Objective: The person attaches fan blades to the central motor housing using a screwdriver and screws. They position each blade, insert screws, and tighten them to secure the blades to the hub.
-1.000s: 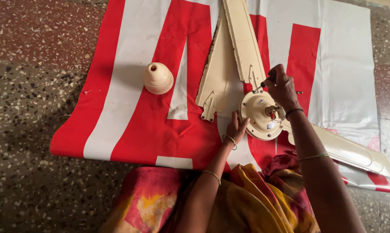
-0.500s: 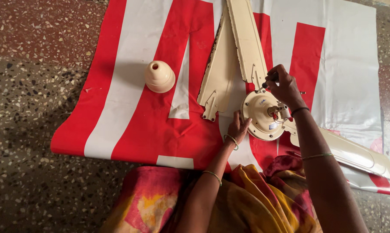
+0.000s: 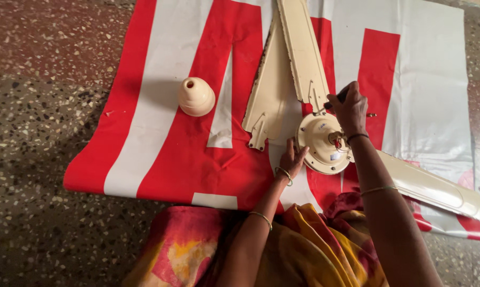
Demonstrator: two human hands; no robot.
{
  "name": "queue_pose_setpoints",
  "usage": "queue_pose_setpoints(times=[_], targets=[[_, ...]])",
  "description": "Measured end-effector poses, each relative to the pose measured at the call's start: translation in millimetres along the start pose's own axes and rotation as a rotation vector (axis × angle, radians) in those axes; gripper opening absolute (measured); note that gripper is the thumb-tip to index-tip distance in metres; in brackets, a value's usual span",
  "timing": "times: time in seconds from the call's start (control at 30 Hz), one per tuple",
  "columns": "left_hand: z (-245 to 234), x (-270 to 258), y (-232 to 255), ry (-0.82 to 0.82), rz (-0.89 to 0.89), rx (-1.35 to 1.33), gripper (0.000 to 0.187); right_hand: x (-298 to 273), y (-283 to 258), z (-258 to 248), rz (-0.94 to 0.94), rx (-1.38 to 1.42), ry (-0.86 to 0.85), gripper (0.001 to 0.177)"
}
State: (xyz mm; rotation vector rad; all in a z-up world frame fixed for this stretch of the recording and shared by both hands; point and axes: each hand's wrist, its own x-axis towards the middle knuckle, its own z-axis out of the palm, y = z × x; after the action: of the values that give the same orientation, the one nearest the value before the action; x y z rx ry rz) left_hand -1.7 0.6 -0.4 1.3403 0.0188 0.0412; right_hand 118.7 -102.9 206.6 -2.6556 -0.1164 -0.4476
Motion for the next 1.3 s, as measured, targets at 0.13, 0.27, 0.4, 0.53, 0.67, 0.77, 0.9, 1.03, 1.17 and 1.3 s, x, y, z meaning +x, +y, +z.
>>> queue_pose_setpoints(times=[0.13,0.27,0.4,0.53,0.67,0.77,0.9,1.03,1.17,1.3], targets=[[-0.6,-1.0,3.1,0.011,-0.001,0.035,0.057,-3.7,1.3,-7.5,-0.219,0.008,-0.044,0.048],[-2.9,1.7,6.4,0.004,-0.03,0.052,0.058,2.5,-4.5,-16.3,-0.278,0.072,-0.126,0.043],[0.1,-2.8,5.4,0.006,-0.026,0.042,0.056,9.7,-1.8,-23.5,-0.17,-0.177,-0.239,0.03],[-4.7,-0.3,9.3,0.016,0.026,0.021,0.054,18.7,-0.5,-26.7,-0.202,-0.047,-0.313,0.022],[-0.4,-3.9,8.0,-0.01,-0.061,-0.001,0.055,19.6,8.3,-35.3,-0.202,0.004,-0.38,0.023],[-1.9,-3.8,8.4,-0.006,-0.037,-0.01,0.055,18.1,0.7,-40.6,-0.091,-0.004,-0.428,0.02],[-3.7,-3.3,8.6,-0.011,-0.04,-0.003,0.055,14.8,-18.2,-48.3,0.06,0.125,-0.488,0.019],[-1.2,-4.1,6.8,-0.014,-0.032,-0.019,0.055,7.0,-29.5,-51.8,0.17,0.028,-0.43,0.037],[-3.0,-4.0,7.6,-0.006,-0.034,-0.029,0.053,-5.0,-30.1,-44.4,0.211,-0.078,-0.355,0.043],[-3.3,-2.5,10.6,-0.009,-0.041,-0.015,0.055,-6.1,-15.5,-38.2,0.034,-0.078,-0.299,0.037]])
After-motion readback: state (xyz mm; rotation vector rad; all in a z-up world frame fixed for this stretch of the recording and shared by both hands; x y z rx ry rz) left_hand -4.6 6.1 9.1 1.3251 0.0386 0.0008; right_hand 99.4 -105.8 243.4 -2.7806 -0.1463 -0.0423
